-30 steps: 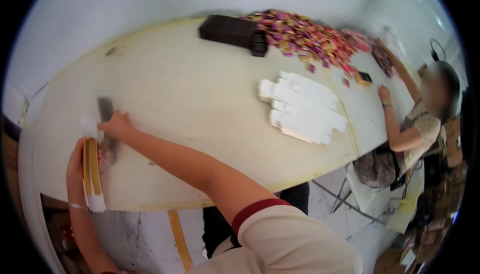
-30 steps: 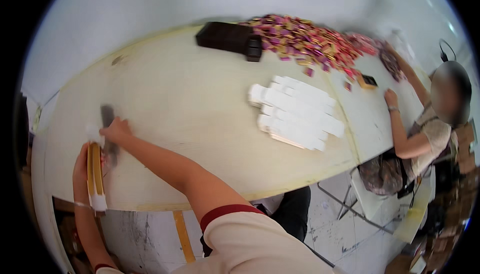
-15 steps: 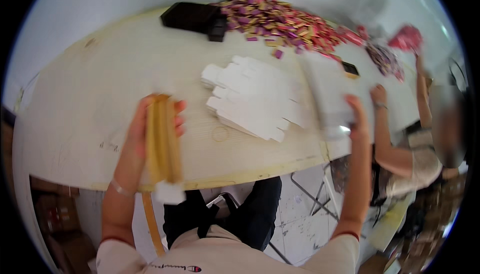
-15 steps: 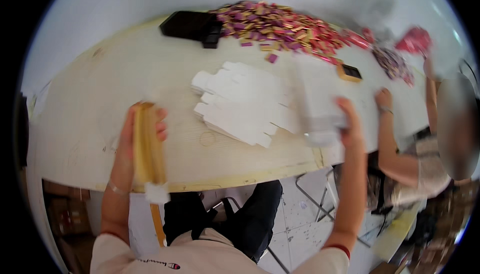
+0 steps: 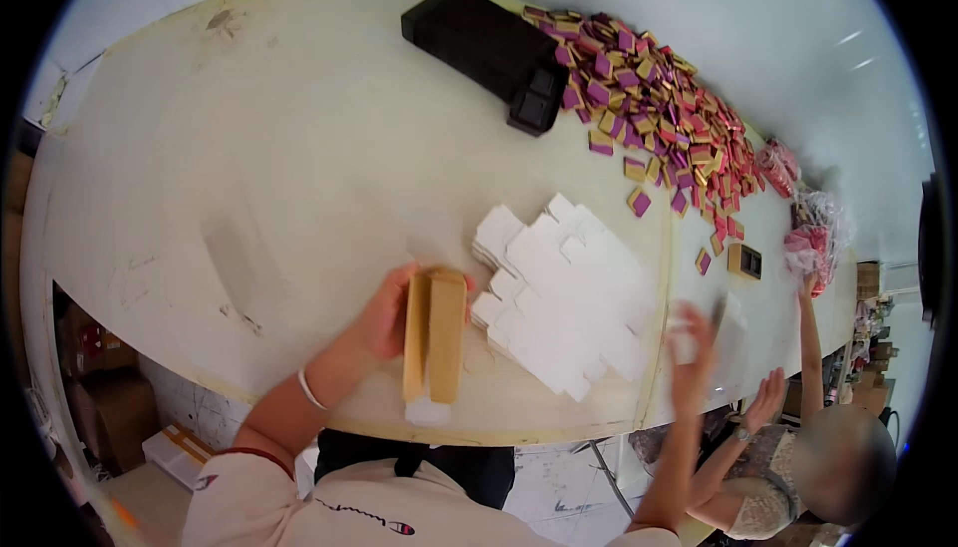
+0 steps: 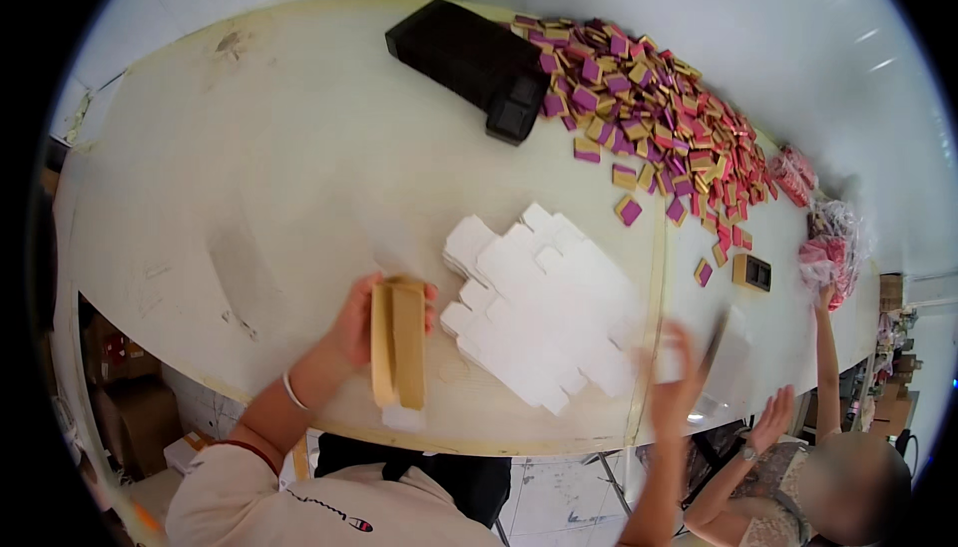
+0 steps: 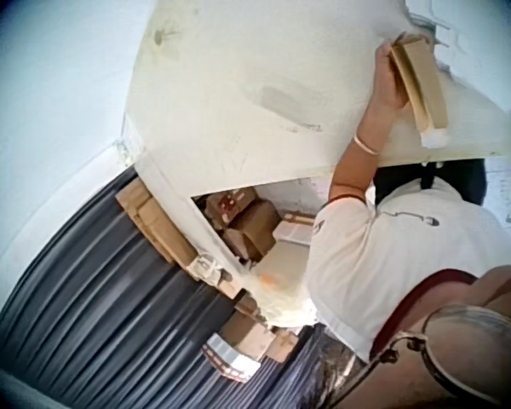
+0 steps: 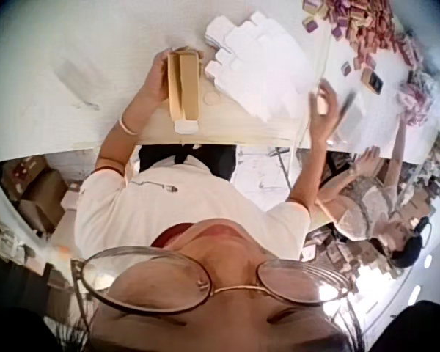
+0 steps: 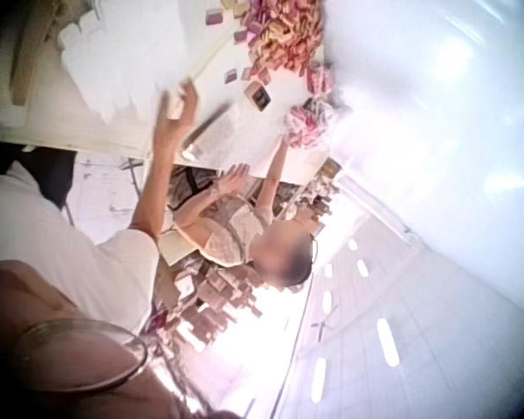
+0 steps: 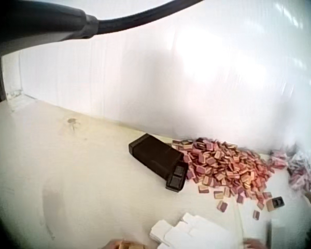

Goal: The person folds flat cardboard pieces into small rectangular boxes at a work table. They fold the sides, tuck flaps, and secure the boxes with rubber bands. A second person works nearby on similar items.

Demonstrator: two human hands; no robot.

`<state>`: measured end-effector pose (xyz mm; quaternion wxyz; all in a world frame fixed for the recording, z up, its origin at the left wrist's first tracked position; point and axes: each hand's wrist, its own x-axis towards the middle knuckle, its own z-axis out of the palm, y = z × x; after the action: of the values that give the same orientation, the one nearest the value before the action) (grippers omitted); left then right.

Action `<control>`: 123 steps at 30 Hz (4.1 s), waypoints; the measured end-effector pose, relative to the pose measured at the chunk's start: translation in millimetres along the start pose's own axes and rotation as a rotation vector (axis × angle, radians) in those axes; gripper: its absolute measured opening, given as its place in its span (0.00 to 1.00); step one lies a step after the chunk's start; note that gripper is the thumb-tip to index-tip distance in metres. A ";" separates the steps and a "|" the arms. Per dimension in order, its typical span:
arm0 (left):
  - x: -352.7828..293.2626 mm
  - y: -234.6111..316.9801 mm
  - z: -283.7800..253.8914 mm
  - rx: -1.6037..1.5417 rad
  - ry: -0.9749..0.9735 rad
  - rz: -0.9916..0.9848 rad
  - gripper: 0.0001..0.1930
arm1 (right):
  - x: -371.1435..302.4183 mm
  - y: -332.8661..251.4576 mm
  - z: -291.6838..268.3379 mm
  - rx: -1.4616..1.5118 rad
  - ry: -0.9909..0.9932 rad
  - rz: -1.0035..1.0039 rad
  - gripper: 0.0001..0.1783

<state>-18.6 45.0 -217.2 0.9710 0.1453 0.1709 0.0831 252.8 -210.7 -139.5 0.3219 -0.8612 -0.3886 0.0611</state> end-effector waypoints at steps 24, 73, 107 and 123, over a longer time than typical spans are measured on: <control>-92.6 -25.8 -7.7 1.496 0.557 0.948 0.25 | -58.5 -124.2 187.8 0.439 -0.101 -0.472 0.05; 158.2 -71.4 232.8 1.509 -0.198 0.654 0.25 | -66.4 -113.5 209.0 0.663 -0.277 -0.610 0.13; -80.6 -38.5 3.8 1.843 0.114 0.736 0.08 | -86.4 -127.3 174.7 0.514 -0.230 -0.284 0.07; -87.4 -36.2 4.4 1.938 0.046 0.661 0.07 | -96.8 -140.9 163.2 0.604 -0.374 -0.020 0.11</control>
<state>-94.1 -8.7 -197.6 0.3614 0.9058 0.1346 0.1755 39.2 -127.5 -196.9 0.4858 -0.6974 -0.4137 0.3264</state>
